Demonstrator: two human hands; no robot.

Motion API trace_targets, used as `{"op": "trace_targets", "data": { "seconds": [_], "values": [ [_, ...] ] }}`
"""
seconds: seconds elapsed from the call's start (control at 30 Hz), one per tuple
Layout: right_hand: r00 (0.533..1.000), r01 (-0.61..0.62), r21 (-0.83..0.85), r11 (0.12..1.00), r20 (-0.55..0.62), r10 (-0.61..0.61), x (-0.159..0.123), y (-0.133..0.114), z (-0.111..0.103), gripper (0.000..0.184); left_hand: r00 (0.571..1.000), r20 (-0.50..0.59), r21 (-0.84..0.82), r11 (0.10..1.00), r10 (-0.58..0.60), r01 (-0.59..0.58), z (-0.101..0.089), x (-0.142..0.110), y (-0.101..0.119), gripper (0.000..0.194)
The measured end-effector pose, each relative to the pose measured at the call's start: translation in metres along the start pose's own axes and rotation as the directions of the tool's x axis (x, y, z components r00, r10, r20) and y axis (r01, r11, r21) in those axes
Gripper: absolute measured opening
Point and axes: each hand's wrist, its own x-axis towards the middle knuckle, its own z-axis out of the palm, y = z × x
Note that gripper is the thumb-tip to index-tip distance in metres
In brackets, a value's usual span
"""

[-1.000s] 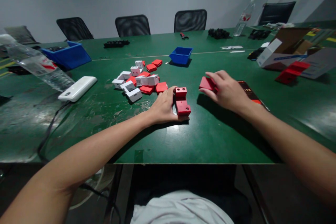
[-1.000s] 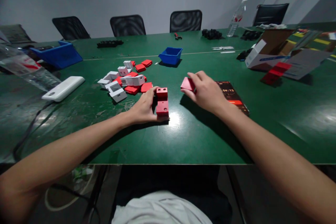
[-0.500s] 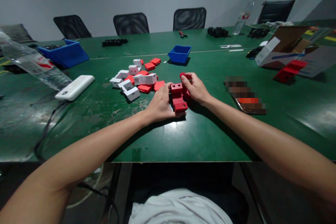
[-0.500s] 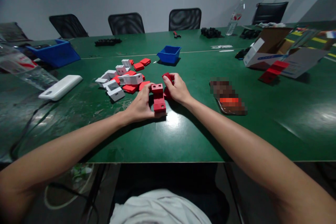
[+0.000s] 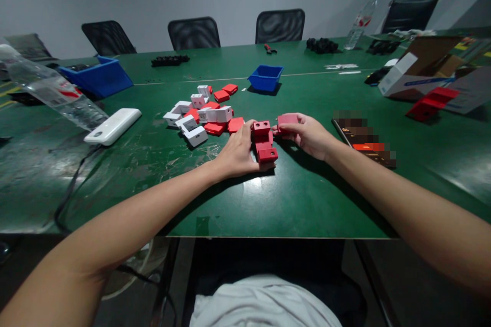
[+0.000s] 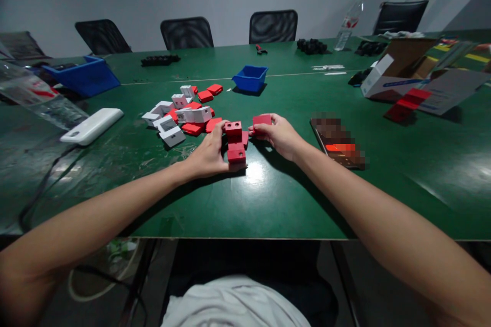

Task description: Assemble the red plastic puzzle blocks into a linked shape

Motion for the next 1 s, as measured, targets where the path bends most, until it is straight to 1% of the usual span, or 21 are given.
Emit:
{"op": "trace_targets", "data": {
  "seconds": [0.07, 0.17, 0.3, 0.47, 0.57, 0.63, 0.77, 0.87, 1.0],
  "values": [
    [1.0, -0.01, 0.016, 1.0, 0.029, 0.01, 0.0, 0.002, -0.002, 0.026, 1.0, 0.0, -0.005, 1.0, 0.008, -0.008, 0.0, 0.0, -0.001, 0.1],
    [0.997, -0.015, 0.013, 1.0, 0.07, 0.015, 0.002, 0.005, -0.005, 0.03, 0.999, -0.005, -0.003, 0.999, 0.035, -0.035, 0.001, 0.001, -0.003, 0.1],
    [0.997, -0.013, -0.011, 1.0, 0.069, 0.014, 0.004, 0.006, -0.007, 0.035, 0.999, -0.008, 0.022, 0.999, 0.05, -0.05, 0.001, 0.001, -0.003, 0.099],
    [0.996, -0.017, -0.028, 0.999, 0.087, 0.019, 0.004, 0.007, -0.008, 0.033, 1.0, -0.012, 0.101, 0.995, 0.013, -0.012, -0.001, 0.002, 0.001, 0.095],
    [0.995, 0.015, -0.043, 0.999, 0.096, -0.011, 0.004, 0.009, -0.008, 0.03, 0.999, -0.03, 0.153, 0.987, -0.037, 0.041, -0.002, 0.003, 0.002, 0.096],
    [0.993, 0.043, -0.058, 0.997, 0.112, -0.036, 0.004, 0.01, -0.009, 0.028, 0.998, -0.025, 0.156, 0.986, -0.054, 0.057, -0.003, 0.003, 0.001, 0.099],
    [0.991, 0.064, -0.073, 0.995, 0.121, -0.055, 0.006, 0.011, -0.01, 0.03, 1.0, 0.003, 0.127, 0.991, -0.028, 0.028, -0.003, 0.004, -0.004, 0.102],
    [0.994, 0.055, -0.025, 0.998, 0.099, -0.053, 0.007, 0.011, -0.01, 0.03, 1.0, 0.021, 0.118, 0.993, -0.01, 0.007, -0.003, 0.004, -0.006, 0.105],
    [0.99, 0.061, 0.013, 0.998, 0.123, -0.062, 0.006, 0.011, -0.009, 0.032, 1.0, 0.011, 0.132, 0.991, -0.006, 0.004, -0.002, 0.004, -0.006, 0.106]
  ]
}}
